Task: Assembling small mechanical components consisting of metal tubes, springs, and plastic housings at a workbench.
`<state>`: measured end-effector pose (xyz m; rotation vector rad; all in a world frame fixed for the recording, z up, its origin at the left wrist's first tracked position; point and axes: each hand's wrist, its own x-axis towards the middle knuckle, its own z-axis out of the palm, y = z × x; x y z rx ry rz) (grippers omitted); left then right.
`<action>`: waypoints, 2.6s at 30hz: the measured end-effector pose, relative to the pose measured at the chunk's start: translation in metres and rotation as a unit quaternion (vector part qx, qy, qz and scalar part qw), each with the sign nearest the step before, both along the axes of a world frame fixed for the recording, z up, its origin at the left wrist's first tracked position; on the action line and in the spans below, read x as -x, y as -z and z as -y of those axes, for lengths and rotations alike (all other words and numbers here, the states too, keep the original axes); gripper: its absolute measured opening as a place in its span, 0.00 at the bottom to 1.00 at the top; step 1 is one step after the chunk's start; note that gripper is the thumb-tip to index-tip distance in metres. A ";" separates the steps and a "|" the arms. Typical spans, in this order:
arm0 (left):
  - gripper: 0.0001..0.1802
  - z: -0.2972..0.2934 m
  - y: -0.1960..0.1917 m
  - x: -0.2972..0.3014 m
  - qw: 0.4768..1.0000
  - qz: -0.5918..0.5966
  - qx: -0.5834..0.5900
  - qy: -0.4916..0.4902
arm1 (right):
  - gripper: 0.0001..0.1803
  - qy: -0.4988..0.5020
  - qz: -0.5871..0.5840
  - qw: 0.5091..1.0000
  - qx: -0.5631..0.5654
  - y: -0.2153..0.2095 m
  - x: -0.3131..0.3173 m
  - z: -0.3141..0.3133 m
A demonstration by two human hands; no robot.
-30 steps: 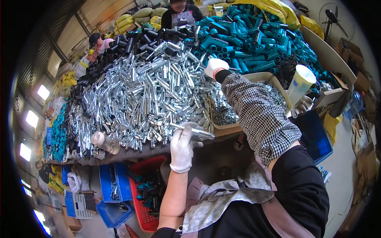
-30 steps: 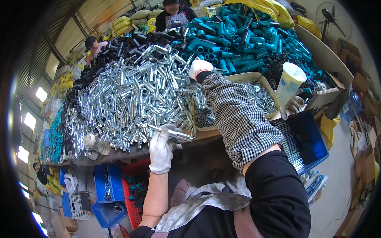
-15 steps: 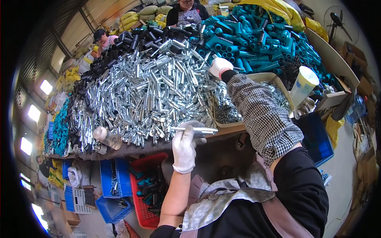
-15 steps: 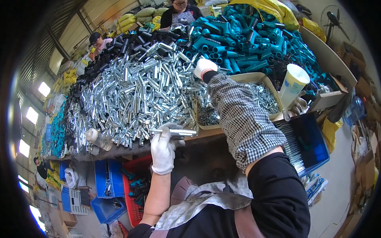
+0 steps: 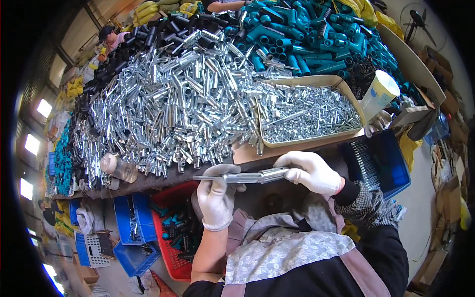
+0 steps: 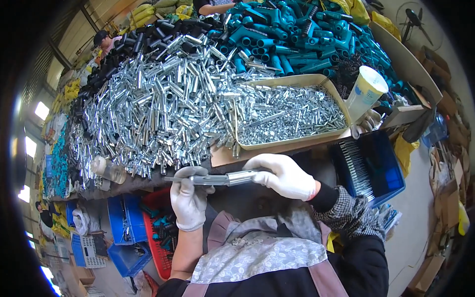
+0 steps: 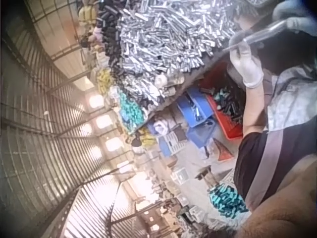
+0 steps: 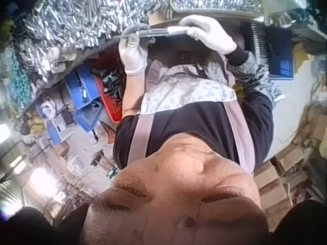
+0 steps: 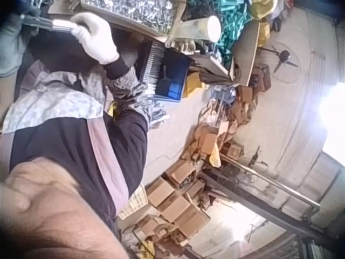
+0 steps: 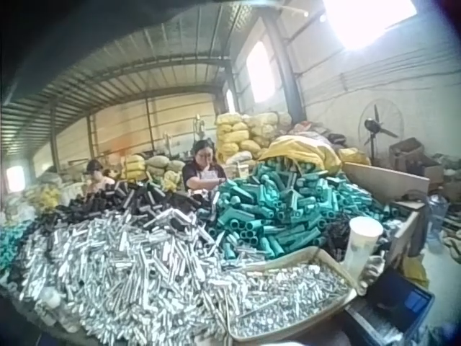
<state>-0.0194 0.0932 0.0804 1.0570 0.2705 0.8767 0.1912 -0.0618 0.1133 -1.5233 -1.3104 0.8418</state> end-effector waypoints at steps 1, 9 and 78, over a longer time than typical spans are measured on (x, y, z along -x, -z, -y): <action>0.26 0.002 0.001 -0.001 0.999 -0.030 -0.024 0.001 | 0.17 0.019 -0.002 0.999 0.038 0.004 0.004 0.003; 0.48 0.030 0.005 -0.014 0.982 -0.130 -0.112 0.083 | 0.19 -0.059 -0.412 0.909 0.024 0.049 0.044 0.001; 0.17 0.095 0.048 -0.074 0.718 -0.314 -0.583 0.213 | 0.20 0.257 0.091 0.951 -0.145 0.142 -0.105 0.168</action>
